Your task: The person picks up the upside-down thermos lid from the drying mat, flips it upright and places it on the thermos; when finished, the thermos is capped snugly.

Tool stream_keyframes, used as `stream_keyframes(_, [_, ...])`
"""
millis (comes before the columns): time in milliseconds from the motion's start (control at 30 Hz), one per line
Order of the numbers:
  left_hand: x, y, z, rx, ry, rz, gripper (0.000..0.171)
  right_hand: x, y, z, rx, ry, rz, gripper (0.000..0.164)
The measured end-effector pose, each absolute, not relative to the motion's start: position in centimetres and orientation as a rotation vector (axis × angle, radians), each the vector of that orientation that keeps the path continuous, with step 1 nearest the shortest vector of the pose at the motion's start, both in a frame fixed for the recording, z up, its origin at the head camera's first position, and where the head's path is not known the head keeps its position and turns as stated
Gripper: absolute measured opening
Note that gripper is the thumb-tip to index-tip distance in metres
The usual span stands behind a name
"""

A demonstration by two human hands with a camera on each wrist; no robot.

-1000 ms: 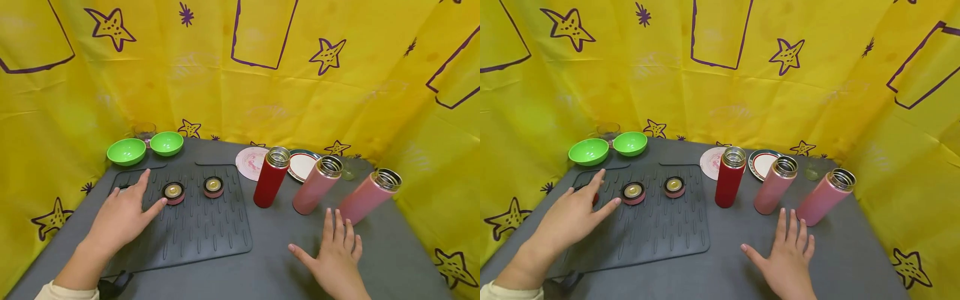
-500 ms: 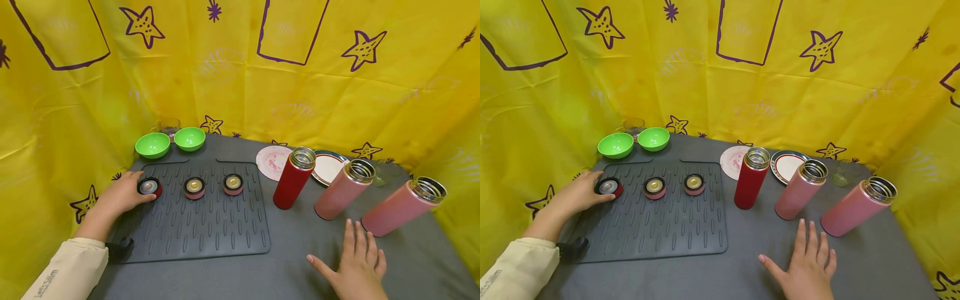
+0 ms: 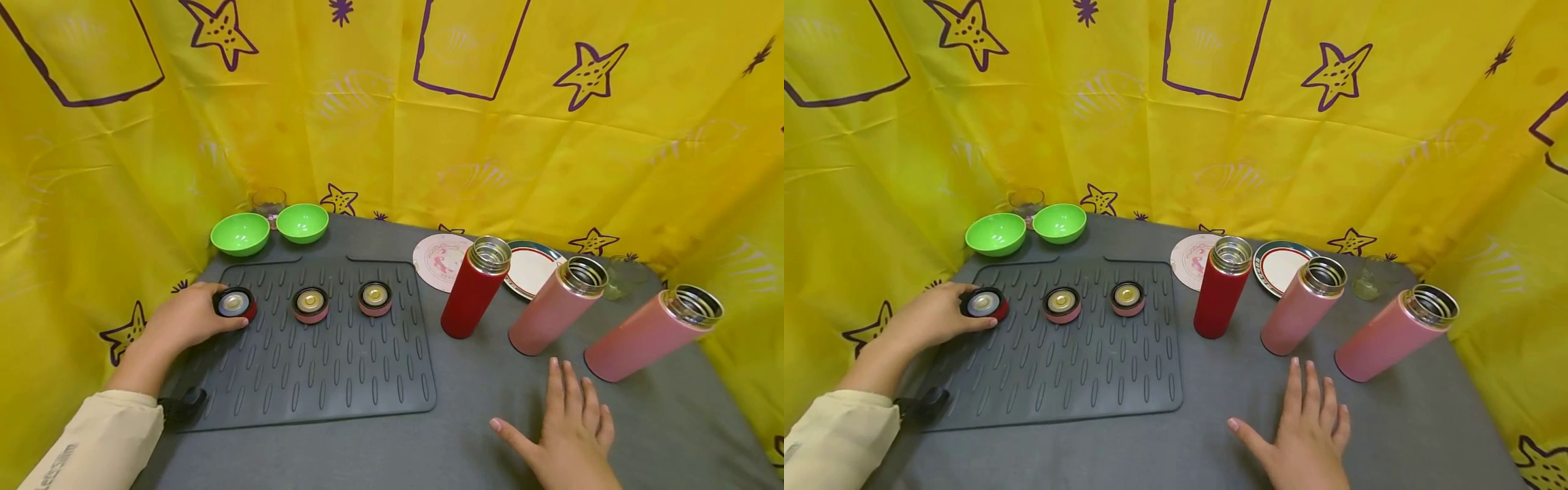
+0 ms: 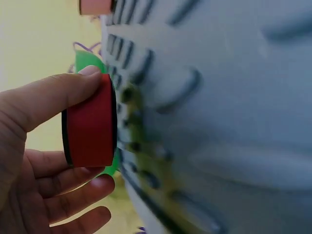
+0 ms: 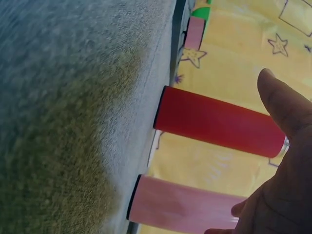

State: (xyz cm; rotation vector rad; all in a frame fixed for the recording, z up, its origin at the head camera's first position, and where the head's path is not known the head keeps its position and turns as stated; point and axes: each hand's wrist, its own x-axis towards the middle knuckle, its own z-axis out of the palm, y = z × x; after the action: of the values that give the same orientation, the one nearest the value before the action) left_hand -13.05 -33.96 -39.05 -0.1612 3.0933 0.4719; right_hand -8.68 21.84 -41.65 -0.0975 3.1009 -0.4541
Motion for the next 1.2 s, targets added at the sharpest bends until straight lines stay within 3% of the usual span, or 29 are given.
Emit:
stream_keyframes(300, [-11.3, -26.8, -34.8, 0.009, 3.203, 0.428, 0.088, -8.2, 20.4, -40.9, -0.384, 3.138, -0.613, 0.125])
stream_keyframes(533, [-8.6, -19.4, -32.0, 0.456, 3.324, 0.448, 0.075, -9.1, 16.1, -38.6, -0.810, 2.856, -0.896, 0.091])
stream_keyframes(700, [-9.3, -13.5, -31.5, 0.898, 3.301, 0.502, 0.073, -9.8, 13.8, -36.8, -0.731, 2.417, -1.290, 0.057])
stream_keyframes(833, [-9.6, -10.8, -31.4, 1.076, 3.252, 0.525, 0.070, -10.8, 11.9, -36.3, -0.635, 2.138, -1.575, 0.037])
stream_keyframes(1200, [-9.8, -8.2, -32.0, 1.149, 3.218, 0.544, 0.073, -11.0, 12.0, -36.6, -0.490, 2.038, -1.807, 0.030])
